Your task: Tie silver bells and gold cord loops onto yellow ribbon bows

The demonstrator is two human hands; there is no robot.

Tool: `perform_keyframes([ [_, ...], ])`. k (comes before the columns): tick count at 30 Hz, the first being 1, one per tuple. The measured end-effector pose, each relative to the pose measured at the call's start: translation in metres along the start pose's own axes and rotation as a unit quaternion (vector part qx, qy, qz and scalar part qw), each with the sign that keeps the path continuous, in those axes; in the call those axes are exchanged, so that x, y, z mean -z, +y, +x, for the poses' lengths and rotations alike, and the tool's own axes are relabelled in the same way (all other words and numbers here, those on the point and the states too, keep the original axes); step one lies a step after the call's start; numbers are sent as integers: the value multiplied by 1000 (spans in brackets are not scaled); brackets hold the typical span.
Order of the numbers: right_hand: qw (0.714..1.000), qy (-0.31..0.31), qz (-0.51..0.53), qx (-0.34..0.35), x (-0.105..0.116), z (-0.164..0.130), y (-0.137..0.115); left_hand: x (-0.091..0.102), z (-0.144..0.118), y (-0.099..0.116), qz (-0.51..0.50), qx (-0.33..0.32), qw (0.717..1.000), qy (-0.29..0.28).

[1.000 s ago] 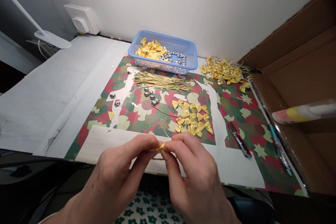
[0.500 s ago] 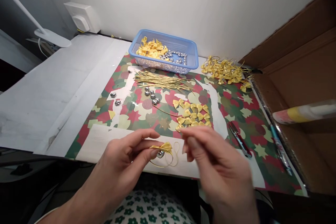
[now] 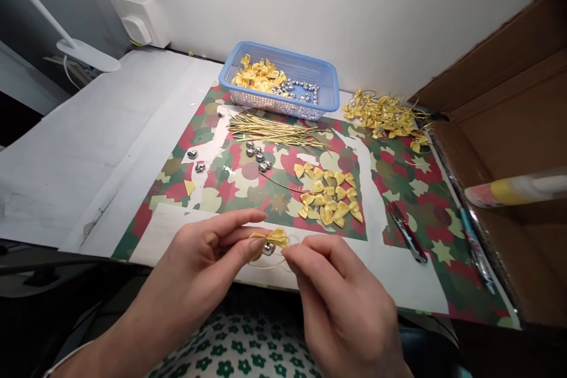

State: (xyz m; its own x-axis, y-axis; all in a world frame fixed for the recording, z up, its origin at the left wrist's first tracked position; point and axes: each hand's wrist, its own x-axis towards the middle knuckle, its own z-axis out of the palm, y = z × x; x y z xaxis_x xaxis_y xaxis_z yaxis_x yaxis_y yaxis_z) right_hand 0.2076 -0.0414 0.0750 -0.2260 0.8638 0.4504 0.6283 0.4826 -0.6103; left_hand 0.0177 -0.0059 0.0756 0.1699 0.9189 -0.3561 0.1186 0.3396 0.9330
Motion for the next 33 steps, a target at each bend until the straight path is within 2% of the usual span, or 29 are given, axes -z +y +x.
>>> perform_keyframes([
  [11,998,8,-55,27,-3,0,-5,0,4,-2,-11,5,1000,-6],
  [23,998,4,-57,29,0,2,-7,-3,0,10,-16,43,999,-2],
  [33,997,-1,-67,27,-2,3,-7,-2,0,8,-21,23,999,-8],
])
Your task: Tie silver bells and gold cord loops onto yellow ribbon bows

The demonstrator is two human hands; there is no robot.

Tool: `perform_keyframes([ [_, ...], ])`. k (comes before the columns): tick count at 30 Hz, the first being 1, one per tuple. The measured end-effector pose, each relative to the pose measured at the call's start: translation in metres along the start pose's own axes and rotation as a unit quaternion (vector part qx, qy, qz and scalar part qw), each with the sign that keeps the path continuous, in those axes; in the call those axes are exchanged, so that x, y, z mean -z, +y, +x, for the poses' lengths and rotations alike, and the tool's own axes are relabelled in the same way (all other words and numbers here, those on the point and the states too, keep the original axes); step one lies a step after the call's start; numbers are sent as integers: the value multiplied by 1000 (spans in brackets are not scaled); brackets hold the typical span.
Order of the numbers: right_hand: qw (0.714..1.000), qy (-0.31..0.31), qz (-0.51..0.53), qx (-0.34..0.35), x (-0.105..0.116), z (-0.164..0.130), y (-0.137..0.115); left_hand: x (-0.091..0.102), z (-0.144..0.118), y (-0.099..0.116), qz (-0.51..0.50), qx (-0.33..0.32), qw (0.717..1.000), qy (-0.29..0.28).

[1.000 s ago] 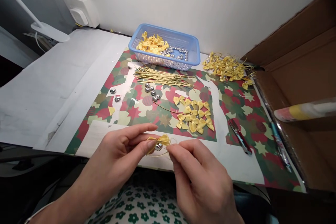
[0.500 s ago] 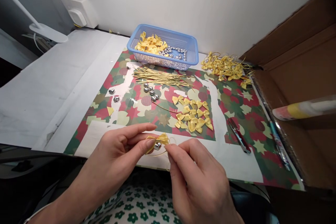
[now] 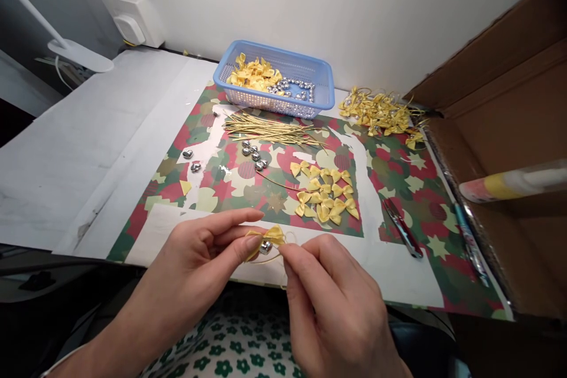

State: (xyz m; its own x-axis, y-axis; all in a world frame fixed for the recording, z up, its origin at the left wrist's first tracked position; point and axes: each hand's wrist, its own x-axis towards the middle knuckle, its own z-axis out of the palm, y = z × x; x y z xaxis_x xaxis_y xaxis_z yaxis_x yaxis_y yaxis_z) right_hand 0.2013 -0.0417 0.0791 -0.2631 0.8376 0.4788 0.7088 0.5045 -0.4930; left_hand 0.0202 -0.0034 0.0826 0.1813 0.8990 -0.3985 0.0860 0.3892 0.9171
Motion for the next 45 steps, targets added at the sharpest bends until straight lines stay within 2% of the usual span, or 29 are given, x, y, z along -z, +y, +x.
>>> perform_keyframes([
  [6,1000,-10,7,-8,-3,-5,2,0,0,-1,-45,26,999,-1],
  [12,998,-15,56,-35,-3,-6,3,3,1,-5,-74,25,996,-34],
  [15,997,-5,72,-39,-4,-5,2,3,-1,-6,-43,-13,999,-17],
  [20,997,-7,67,-43,-5,-5,2,1,-4,-5,64,-131,989,12],
  [22,997,-9,67,-47,-5,-6,2,0,-6,-5,83,-146,986,18],
  [28,995,20,66,-72,-7,-8,-2,-4,-7,-6,97,-137,984,59],
  [33,993,51,72,-83,-12,-7,-6,-2,-7,-4,105,-133,985,34],
  [40,991,66,88,-72,-16,-7,-2,-4,-8,-2,86,-111,989,40],
  [45,990,62,102,-76,-19,-9,0,-1,-7,-4,117,-128,985,0],
])
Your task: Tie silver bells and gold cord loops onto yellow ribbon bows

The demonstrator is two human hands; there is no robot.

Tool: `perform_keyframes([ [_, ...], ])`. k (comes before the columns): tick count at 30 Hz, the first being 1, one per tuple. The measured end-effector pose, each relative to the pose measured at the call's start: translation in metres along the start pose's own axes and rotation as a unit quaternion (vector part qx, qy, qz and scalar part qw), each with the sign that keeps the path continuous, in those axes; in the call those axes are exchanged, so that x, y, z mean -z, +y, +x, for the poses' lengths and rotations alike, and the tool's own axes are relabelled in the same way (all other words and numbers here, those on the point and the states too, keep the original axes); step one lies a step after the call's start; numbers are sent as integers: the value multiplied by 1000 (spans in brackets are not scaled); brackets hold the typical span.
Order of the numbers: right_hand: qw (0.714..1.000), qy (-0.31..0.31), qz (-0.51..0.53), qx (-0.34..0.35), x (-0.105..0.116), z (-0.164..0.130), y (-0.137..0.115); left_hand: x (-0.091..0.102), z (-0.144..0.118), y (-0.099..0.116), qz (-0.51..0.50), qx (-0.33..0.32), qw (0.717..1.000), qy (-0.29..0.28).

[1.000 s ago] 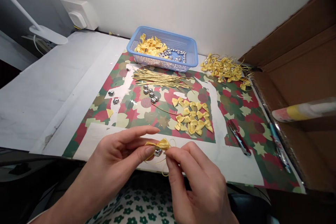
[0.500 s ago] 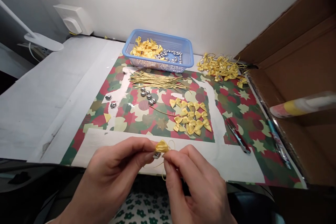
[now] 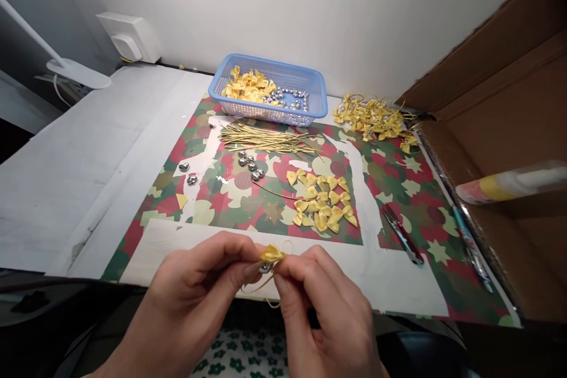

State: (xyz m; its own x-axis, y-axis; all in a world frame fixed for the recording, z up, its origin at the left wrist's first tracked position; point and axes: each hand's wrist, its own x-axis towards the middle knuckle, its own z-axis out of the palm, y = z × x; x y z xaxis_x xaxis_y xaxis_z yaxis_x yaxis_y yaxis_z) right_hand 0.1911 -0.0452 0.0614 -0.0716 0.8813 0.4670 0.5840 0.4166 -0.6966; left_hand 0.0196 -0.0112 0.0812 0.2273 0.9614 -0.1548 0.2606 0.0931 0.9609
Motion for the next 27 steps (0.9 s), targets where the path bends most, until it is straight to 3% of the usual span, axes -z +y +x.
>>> perform_keyframes([
  [13,998,-4,40,-41,0,0,-1,-2,-2,-1,9,15,1000,-21],
  [17,997,-3,47,-63,-1,-1,-3,-3,-4,-4,26,-22,999,-17],
  [22,990,6,31,-138,-3,-3,-7,-5,-5,-12,56,-95,994,-6],
  [27,988,30,54,-142,-4,-1,-1,-7,-1,-16,64,-123,990,-21],
])
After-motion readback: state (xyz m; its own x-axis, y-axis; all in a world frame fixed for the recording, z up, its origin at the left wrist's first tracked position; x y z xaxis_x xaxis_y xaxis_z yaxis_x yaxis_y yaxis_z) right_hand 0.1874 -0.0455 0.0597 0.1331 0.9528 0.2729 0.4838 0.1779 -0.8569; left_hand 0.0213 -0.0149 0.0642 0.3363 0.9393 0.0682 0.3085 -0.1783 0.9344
